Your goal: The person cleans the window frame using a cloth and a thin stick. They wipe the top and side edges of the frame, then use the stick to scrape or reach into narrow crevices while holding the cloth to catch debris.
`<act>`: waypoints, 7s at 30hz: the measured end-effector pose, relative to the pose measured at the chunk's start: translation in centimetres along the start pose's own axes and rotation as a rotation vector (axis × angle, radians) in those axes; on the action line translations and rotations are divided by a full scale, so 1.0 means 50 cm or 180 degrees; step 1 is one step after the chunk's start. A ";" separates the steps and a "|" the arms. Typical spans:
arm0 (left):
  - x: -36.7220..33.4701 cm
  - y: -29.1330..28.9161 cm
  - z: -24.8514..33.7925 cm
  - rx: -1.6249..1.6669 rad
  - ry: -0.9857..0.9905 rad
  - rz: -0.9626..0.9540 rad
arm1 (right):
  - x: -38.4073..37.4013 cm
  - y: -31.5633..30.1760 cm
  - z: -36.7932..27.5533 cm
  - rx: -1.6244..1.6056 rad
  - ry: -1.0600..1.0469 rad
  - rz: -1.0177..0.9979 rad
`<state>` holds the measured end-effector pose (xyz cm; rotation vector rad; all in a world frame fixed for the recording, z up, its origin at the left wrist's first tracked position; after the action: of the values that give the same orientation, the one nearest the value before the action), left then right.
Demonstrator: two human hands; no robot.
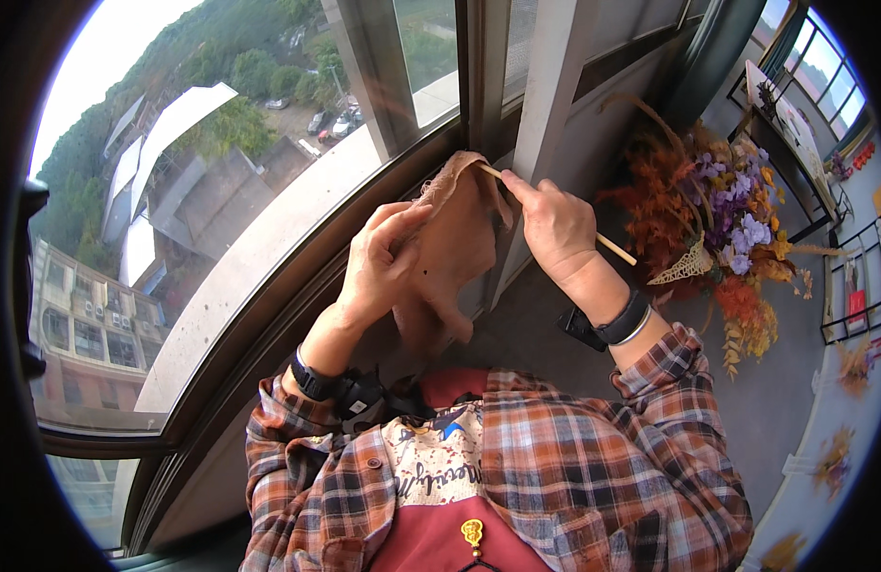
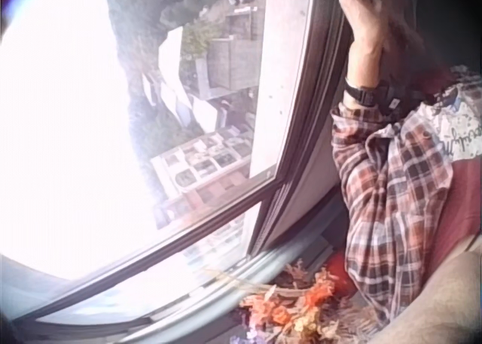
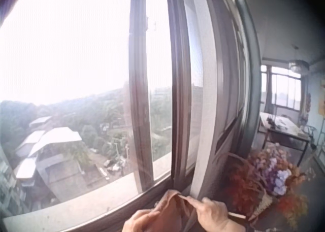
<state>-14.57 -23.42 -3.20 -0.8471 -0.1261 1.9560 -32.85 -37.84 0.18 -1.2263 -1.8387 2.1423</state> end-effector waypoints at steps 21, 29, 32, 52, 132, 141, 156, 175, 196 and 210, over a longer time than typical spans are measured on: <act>0.130 0.048 -0.059 0.0301 -0.0474 -0.0478 | -0.179 -0.105 0.005 0.1184 -0.1859 -0.0766; 0.158 0.047 -0.059 0.0458 -0.0432 -0.0569 | -0.164 -0.104 0.022 0.0480 -0.1768 -0.0615; 0.149 0.040 -0.043 0.0475 -0.0464 -0.0453 | -0.179 -0.109 0.041 0.0650 -0.1739 -0.0606; 0.298 -0.041 -0.014 0.0407 -0.0882 -0.0757 | -0.194 -0.111 0.015 0.0017 -0.2200 -0.1154; 0.699 -0.154 -0.013 0.1291 -0.2029 0.4749 | 0.021 -0.088 -0.460 -0.1891 -0.4245 -0.2631; 0.601 -0.307 0.127 -0.0801 -0.0507 0.3953 | -0.020 -0.067 -0.289 -0.2719 -0.3003 -0.2187; 0.375 -0.367 0.091 -0.2676 -0.0077 0.2909 | -0.087 -0.159 0.017 -0.0227 -0.0481 0.0337; 0.404 -0.342 0.086 -0.3075 0.0410 0.2849 | -0.112 -0.226 -0.019 0.0649 -0.0497 0.0189; 0.391 -0.347 0.165 -0.1270 0.0155 0.2785 | -0.101 -0.157 -0.206 -0.2350 -0.1641 -0.1110; 0.703 -0.512 0.172 -0.0586 -0.1009 0.5626 | -0.142 -0.137 -0.294 -0.3135 -0.2213 -0.1160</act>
<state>-11.19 20.76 -3.85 -0.7560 0.4309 3.7638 -22.27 -27.73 10.13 -0.0319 -3.2732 1.5281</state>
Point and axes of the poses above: each hand's wrist, its own x-axis away from the middle knuckle, its own y-axis out of the palm, z = x × y, the point moved 3 cm from there along -x, towards the middle knuckle, and after that the axes turned 3 degrees about -x, right-handed, at the moved point
